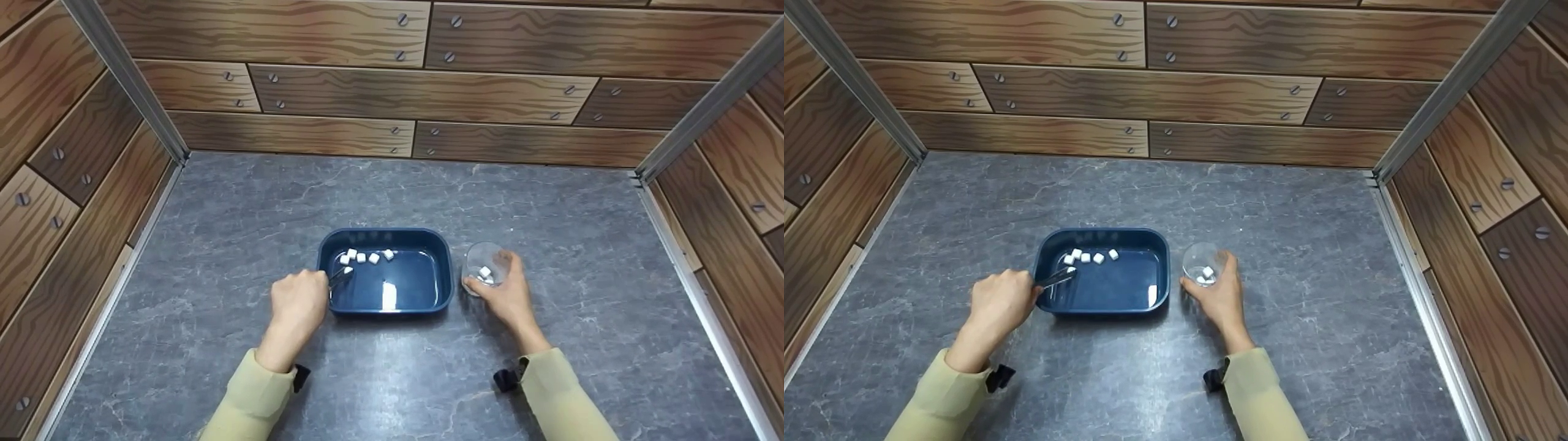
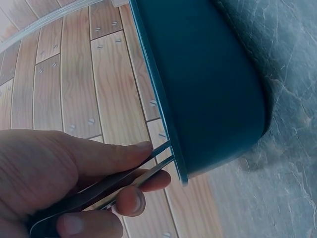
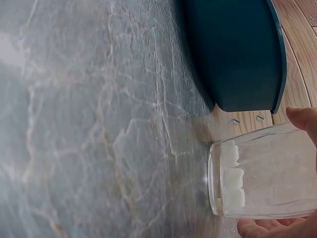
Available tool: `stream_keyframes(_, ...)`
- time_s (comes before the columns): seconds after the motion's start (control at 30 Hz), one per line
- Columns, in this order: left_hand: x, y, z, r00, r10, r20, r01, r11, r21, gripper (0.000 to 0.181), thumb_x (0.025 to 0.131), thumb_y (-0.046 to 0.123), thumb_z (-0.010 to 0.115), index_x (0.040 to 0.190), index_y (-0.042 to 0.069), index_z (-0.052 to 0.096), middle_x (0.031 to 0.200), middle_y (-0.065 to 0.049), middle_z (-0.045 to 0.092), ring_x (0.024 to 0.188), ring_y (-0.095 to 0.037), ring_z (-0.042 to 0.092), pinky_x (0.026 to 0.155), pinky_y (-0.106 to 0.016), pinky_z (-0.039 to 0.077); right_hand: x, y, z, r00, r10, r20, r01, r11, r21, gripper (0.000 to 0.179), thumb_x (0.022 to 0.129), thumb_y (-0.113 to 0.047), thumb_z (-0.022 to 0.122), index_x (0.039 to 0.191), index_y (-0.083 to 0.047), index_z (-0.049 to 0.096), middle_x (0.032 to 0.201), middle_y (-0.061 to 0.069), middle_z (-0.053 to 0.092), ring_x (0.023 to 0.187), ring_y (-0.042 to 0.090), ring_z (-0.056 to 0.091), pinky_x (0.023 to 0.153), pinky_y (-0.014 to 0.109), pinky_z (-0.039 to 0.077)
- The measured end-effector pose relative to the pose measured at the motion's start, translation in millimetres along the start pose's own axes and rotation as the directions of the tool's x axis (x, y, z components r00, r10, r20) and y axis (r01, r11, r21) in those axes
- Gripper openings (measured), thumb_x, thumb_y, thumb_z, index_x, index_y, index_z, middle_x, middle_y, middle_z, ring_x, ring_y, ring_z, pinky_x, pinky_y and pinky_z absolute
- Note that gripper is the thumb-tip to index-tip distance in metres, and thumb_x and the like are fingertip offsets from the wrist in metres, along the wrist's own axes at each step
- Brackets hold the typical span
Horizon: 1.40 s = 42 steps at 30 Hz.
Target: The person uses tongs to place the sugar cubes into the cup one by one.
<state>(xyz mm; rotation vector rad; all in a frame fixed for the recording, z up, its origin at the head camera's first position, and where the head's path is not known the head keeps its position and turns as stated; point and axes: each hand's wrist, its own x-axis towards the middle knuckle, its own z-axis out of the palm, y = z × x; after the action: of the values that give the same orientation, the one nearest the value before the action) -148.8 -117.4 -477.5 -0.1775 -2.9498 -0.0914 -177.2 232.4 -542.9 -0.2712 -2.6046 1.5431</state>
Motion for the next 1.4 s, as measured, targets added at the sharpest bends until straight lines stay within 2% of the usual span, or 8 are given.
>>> stream_keyframes(0.4, -0.4, -0.1, 0.5, 1.000, 0.020, -0.017, -0.020, 1.000, -0.001, 0.022, 0.085, 0.006, 0.067, 0.063, 0.007, 0.067, 0.062, -0.013, 0.065, 0.053, -0.032, 0.063, 0.042, -0.048, 0.047, -0.4, 1, 0, 1.000, 0.012, -0.003, -0.012, 1.000, -0.005, 0.094, 0.072, -0.025, 0.088, 0.142, 0.002, 0.031, 0.141, 0.024, 0.046, 0.133, 0.038, 0.041, 0.112, 0.045, 0.025)
stream_keyframes(0.6, -0.2, 0.2, -2.4, 0.999, 0.027, -0.016, -0.028, 0.999, -0.019, 0.025, 0.085, 0.018, 0.074, 0.064, 0.007, 0.068, 0.062, -0.012, 0.065, 0.053, -0.032, 0.063, 0.042, -0.048, 0.047, -0.8, 1, 0, 1.000, 0.014, 0.006, -0.014, 1.000, -0.006, 0.096, 0.072, -0.026, 0.088, 0.143, 0.002, 0.030, 0.143, 0.023, 0.045, 0.134, 0.037, 0.039, 0.112, 0.045, 0.025)
stream_keyframes(0.73, 0.0, 1.2, -4.8, 0.998, 0.040, -0.051, -0.042, 0.999, -0.029, 0.028, 0.083, 0.024, 0.077, 0.063, 0.007, 0.069, 0.061, -0.012, 0.064, 0.053, -0.034, 0.063, 0.042, -0.049, 0.047, -1.0, 2, -1, 1.000, 0.019, 0.011, -0.019, 1.000, -0.006, 0.097, 0.073, -0.027, 0.088, 0.144, 0.002, 0.029, 0.143, 0.022, 0.045, 0.135, 0.036, 0.039, 0.112, 0.044, 0.025)
stream_keyframes(1.0, -1.2, 3.9, -7.8, 0.982, 0.108, -0.155, -0.117, 0.992, -0.049, 0.028, 0.085, 0.028, 0.077, 0.067, 0.007, 0.070, 0.063, -0.007, 0.063, 0.052, -0.035, 0.061, 0.041, -0.049, 0.045, -0.6, 2, 0, 1.000, 0.003, -0.001, -0.003, 1.000, 0.012, 0.095, 0.073, -0.023, 0.088, 0.143, 0.003, 0.029, 0.142, 0.025, 0.044, 0.134, 0.037, 0.039, 0.113, 0.044, 0.024)
stream_keyframes(1.2, -1.4, 4.5, -9.5, 0.975, 0.124, -0.182, -0.139, 0.987, -0.074, 0.026, 0.085, 0.026, 0.076, 0.068, 0.008, 0.070, 0.062, -0.005, 0.060, 0.050, -0.036, 0.059, 0.040, -0.048, 0.044, -0.7, 1, 0, 1.000, 0.015, 0.009, -0.015, 1.000, 0.007, 0.097, 0.073, -0.025, 0.088, 0.144, 0.002, 0.029, 0.143, 0.023, 0.044, 0.135, 0.036, 0.039, 0.113, 0.043, 0.024)
stream_keyframes(1.4, -1.2, 7.2, -12.8, 0.957, 0.191, -0.219, -0.220, 0.968, -0.118, 0.027, 0.088, 0.026, 0.074, 0.068, 0.009, 0.066, 0.061, -0.003, 0.057, 0.045, -0.032, 0.055, 0.038, -0.044, 0.041, -0.5, 0, -1, 1.000, 0.019, 0.013, -0.019, 1.000, -0.002, 0.098, 0.072, -0.026, 0.089, 0.144, 0.002, 0.029, 0.143, 0.023, 0.044, 0.134, 0.037, 0.039, 0.113, 0.045, 0.024)
